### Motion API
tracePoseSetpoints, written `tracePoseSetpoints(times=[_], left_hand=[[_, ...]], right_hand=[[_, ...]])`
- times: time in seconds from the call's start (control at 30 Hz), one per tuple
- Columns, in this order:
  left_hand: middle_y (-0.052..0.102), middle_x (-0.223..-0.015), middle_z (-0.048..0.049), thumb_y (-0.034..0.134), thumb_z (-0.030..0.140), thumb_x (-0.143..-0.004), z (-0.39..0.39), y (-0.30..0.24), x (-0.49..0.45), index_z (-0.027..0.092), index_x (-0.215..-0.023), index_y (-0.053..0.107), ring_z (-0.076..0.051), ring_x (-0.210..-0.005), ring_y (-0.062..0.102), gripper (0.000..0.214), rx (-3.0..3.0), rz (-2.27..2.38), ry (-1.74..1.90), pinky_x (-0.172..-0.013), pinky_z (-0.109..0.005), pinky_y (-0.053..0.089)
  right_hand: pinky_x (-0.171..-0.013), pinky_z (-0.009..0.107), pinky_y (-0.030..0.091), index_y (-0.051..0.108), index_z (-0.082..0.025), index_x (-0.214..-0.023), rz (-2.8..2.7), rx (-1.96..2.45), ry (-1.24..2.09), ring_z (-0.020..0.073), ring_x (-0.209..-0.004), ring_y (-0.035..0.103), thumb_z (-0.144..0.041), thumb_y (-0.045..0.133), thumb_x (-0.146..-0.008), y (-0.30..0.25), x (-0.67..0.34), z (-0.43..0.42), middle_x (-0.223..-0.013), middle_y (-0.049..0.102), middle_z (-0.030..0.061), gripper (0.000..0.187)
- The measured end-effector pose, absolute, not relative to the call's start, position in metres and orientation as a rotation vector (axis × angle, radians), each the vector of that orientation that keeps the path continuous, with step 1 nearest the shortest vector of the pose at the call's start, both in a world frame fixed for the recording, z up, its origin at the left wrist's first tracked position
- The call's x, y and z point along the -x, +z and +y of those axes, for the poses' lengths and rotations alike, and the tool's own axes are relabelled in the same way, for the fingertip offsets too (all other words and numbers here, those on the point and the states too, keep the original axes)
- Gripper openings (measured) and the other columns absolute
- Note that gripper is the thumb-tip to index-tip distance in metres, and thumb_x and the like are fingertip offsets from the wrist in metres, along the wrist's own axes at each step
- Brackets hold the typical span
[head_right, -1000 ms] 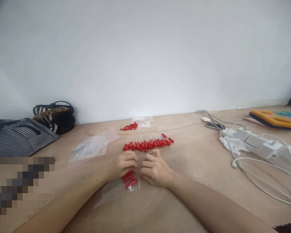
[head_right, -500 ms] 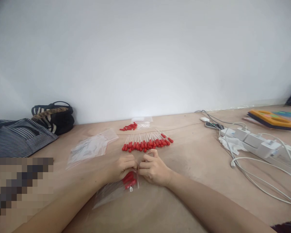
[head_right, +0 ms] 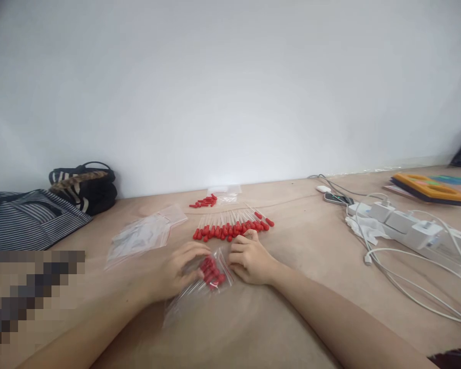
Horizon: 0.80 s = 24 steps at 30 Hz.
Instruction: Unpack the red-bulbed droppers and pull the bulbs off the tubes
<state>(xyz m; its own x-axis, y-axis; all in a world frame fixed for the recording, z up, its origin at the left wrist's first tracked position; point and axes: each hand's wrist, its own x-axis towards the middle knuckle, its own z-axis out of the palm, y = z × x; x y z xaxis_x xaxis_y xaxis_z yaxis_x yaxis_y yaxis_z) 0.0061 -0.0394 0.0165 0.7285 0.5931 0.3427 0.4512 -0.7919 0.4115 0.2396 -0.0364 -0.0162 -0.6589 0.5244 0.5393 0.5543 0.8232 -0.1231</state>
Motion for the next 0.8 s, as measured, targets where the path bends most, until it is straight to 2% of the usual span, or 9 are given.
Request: tracePoseSetpoints(times=[0.07, 0.13, 0.23, 0.37, 0.47, 0.6, 0.8], left_hand=[[0.049, -0.122, -0.0107, 0.060, 0.048, -0.070, -0.058, 0.009, 0.000, 0.020, -0.123, 0.040, -0.026, -0.110, 0.046, 0.063, -2.580, 0.915, 0.637, -0.095, -0.040, 0.037], [0.042, -0.131, -0.0100, 0.059, 0.048, -0.071, -0.071, 0.001, 0.005, 0.022, -0.131, 0.030, -0.028, -0.116, 0.042, 0.071, -2.543, 1.024, 0.622, -0.098, -0.043, 0.034], [0.042, -0.132, -0.0078, 0.054, 0.038, -0.076, -0.075, -0.005, 0.010, 0.024, -0.132, 0.027, -0.025, -0.117, 0.042, 0.063, -2.513, 1.093, 0.551, -0.098, -0.042, 0.035], [0.048, -0.127, -0.0067, 0.054, 0.034, -0.076, -0.062, -0.003, 0.010, 0.024, -0.127, 0.034, -0.023, -0.113, 0.047, 0.055, -2.498, 1.046, 0.509, -0.096, -0.039, 0.038], [0.050, -0.125, -0.0068, 0.055, 0.034, -0.075, -0.054, 0.001, 0.009, 0.023, -0.125, 0.037, -0.023, -0.111, 0.049, 0.054, -2.503, 0.974, 0.505, -0.095, -0.039, 0.038], [0.050, -0.125, -0.0074, 0.056, 0.031, -0.075, -0.055, 0.007, 0.006, 0.023, -0.124, 0.038, -0.023, -0.110, 0.049, 0.053, -2.514, 0.921, 0.492, -0.094, -0.039, 0.039], [0.052, -0.123, -0.0068, 0.051, 0.028, -0.079, -0.058, 0.008, 0.006, 0.023, -0.123, 0.039, -0.022, -0.108, 0.051, 0.046, -2.509, 0.940, 0.514, -0.091, -0.038, 0.041]], right_hand=[[-0.078, 0.036, 0.021, 0.061, -0.021, -0.074, -2.481, 0.852, 0.092, 0.0141, -0.077, 0.044, -0.012, 0.049, -0.071, -0.014, -0.240, -0.037, -0.072, 0.057, -0.0015, 0.015], [-0.079, 0.036, 0.022, 0.063, -0.022, -0.078, -2.501, 0.910, 0.271, 0.0141, -0.078, 0.045, -0.011, 0.047, -0.071, -0.011, -0.240, -0.038, -0.074, 0.058, -0.0018, 0.021], [-0.079, 0.036, 0.022, 0.064, -0.022, -0.076, -2.469, 1.006, 0.447, 0.0149, -0.082, 0.046, -0.016, 0.043, -0.079, -0.011, -0.238, -0.037, -0.075, 0.059, -0.0008, 0.021], [-0.076, 0.034, 0.023, 0.066, -0.023, -0.077, -2.395, 1.081, 0.453, 0.0146, -0.078, 0.047, -0.026, 0.047, -0.083, -0.015, -0.235, -0.036, -0.068, 0.058, -0.0007, 0.020], [-0.075, 0.034, 0.023, 0.068, -0.027, -0.080, -2.351, 1.060, 0.417, 0.0140, -0.075, 0.048, -0.033, 0.053, -0.081, -0.018, -0.234, -0.036, -0.065, 0.057, -0.0015, 0.016], [-0.075, 0.033, 0.024, 0.068, -0.026, -0.078, -2.337, 1.037, 0.459, 0.0139, -0.077, 0.050, -0.043, 0.056, -0.078, -0.017, -0.233, -0.035, -0.068, 0.060, -0.0013, 0.021], [-0.078, 0.032, 0.027, 0.066, -0.023, -0.086, -2.376, 0.943, 0.464, 0.0159, -0.084, 0.051, -0.046, 0.071, -0.062, -0.015, -0.230, -0.036, -0.083, 0.061, -0.0001, 0.034]])
